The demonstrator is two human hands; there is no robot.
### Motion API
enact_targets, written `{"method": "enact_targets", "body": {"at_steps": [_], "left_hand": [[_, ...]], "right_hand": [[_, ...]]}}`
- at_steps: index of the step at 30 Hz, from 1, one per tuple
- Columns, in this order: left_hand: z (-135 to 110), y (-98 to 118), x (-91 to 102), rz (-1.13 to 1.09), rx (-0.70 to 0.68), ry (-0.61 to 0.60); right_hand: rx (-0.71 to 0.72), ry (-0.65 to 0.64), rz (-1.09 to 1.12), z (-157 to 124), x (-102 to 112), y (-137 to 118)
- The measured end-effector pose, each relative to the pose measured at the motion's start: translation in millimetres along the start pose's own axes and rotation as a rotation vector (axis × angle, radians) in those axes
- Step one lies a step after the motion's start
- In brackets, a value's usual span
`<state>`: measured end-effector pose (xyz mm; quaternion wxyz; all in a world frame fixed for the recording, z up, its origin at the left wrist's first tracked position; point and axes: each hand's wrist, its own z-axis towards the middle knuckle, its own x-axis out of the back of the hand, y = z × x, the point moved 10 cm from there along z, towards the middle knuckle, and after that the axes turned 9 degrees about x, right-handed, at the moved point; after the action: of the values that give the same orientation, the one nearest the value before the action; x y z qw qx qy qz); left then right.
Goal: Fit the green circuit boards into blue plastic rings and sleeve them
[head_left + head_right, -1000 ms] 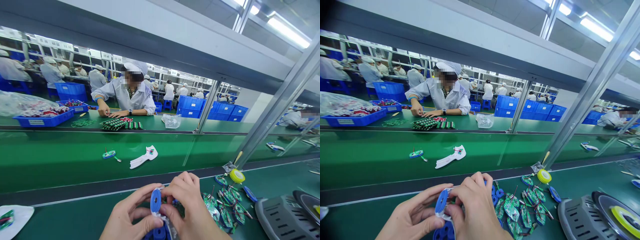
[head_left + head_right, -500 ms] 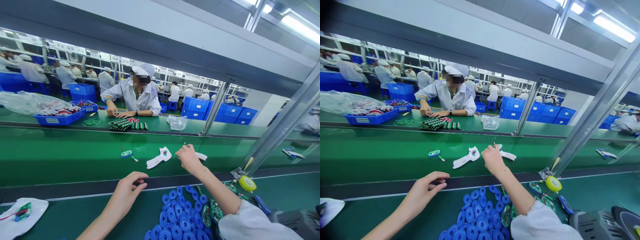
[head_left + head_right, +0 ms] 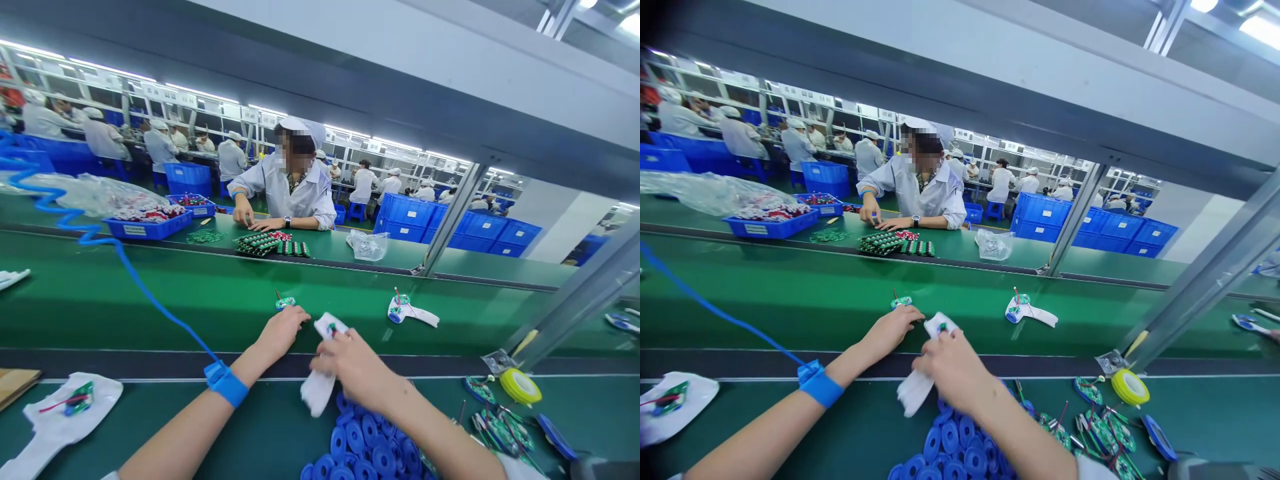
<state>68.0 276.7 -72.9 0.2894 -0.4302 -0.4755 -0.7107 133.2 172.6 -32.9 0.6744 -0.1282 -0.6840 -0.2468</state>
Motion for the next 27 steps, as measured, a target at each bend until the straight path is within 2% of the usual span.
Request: {"method": "enact_targets", "body": {"at_steps": [4, 6, 8, 11, 13, 16, 19, 22, 24, 27], "left_hand": [[-0.8, 6.6, -1.4, 0.025, 0.009, -0.036], [-3.7, 8.2, -0.5, 0.031, 0.025, -0.049], [-6.1, 7.9, 2.0, 0.035, 0.061, -0.041], [-8.1, 6.0, 7.4, 0.013, 0.129, 0.001], [-8.5, 4.3, 13.0, -0.035, 0.173, 0.041], [-10.1, 4.7, 29.2, -0.169, 0.229, 0.106], [-19.6, 20.3, 53.7, -0.385, 0.239, 0.128], [-40.9, 52.5, 78.3, -0.621, 0.205, 0.082], [-59.6, 70.8, 91.1, -0.726, 0.201, 0.058], [-90.1, 75.5, 97.3, -0.819, 0.256, 0.058]], "right_hand": [[0.158, 0.094, 0.052, -19.6, 5.8, -67.7], [0.183, 0.148, 0.046, -25.2, 2.9, -83.4], [0.180, 0.173, 0.058, -29.5, 3.1, -86.7], [0.164, 0.205, 0.203, -36.8, 19.3, -77.9], [0.067, 0.260, 0.344, -42.5, 36.9, -59.2], [-0.149, 0.420, 0.477, -52.4, 60.7, -22.5], [-0.265, 0.576, 0.490, -54.8, 75.6, -0.2], [-0.332, 0.651, 0.498, -47.0, 80.4, 7.0], [-0.405, 0.708, 0.588, -44.1, 79.2, 10.2], [-0.495, 0.782, 0.831, -46.6, 70.6, 12.2]]}}
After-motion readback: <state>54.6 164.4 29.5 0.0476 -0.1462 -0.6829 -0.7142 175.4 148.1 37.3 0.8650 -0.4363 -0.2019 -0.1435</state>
